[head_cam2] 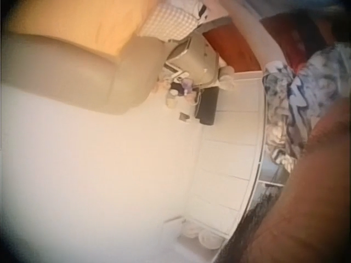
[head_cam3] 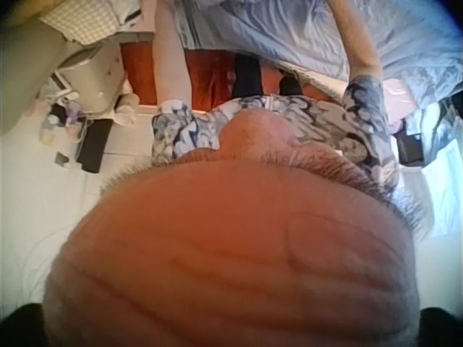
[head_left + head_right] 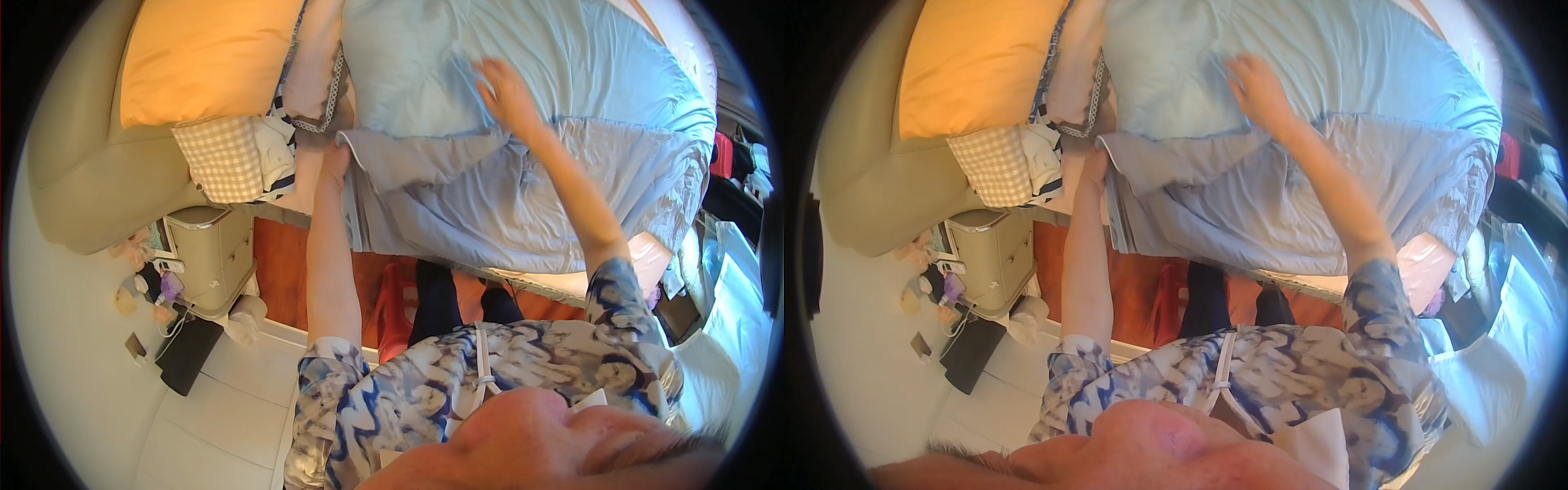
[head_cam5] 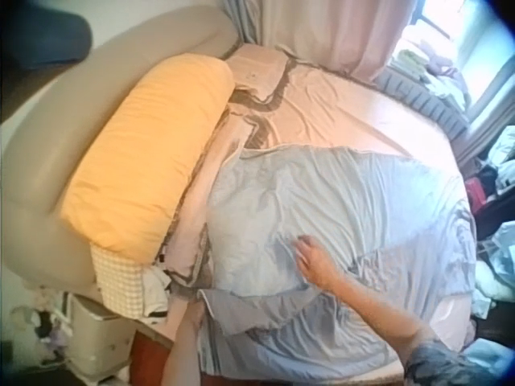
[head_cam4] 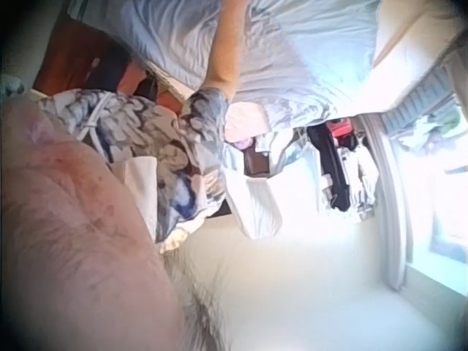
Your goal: The person folds an orange blanket on the bed, sets it aside, and unfolds and arranges a grey and blue duvet over the mattress by hand.
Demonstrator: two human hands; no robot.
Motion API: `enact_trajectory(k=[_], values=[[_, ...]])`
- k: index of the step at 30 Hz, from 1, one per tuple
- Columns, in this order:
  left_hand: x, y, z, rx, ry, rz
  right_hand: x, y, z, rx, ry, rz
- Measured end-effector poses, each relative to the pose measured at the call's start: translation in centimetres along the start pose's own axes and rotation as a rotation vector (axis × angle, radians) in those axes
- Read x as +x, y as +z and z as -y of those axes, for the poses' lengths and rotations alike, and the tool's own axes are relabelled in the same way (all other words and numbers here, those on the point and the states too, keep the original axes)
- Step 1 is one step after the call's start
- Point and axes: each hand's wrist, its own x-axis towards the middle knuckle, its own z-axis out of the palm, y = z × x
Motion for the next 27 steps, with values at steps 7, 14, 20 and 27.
enact_trajectory(k=[7, 14, 20, 27], values=[[2.6, 0.5, -2.1, 0.373, -0.176, -0.344, -17.1, -0.9, -5.6, 0.051, 0.515, 0.076], [-10.1, 2.9, 0.0, 0.304, -0.169, -0.034, -21.2, -2.0, -4.8, -0.073, 0.415, -0.002], [-16.2, -0.7, 10.3, 0.395, -0.173, -0.002, -33.0, -5.0, 1.4, -0.15, 0.458, 0.574], [-18.1, -6.5, 11.8, 0.376, -0.305, -0.038, -36.9, -5.2, -4.0, 0.03, 0.487, 0.421]])
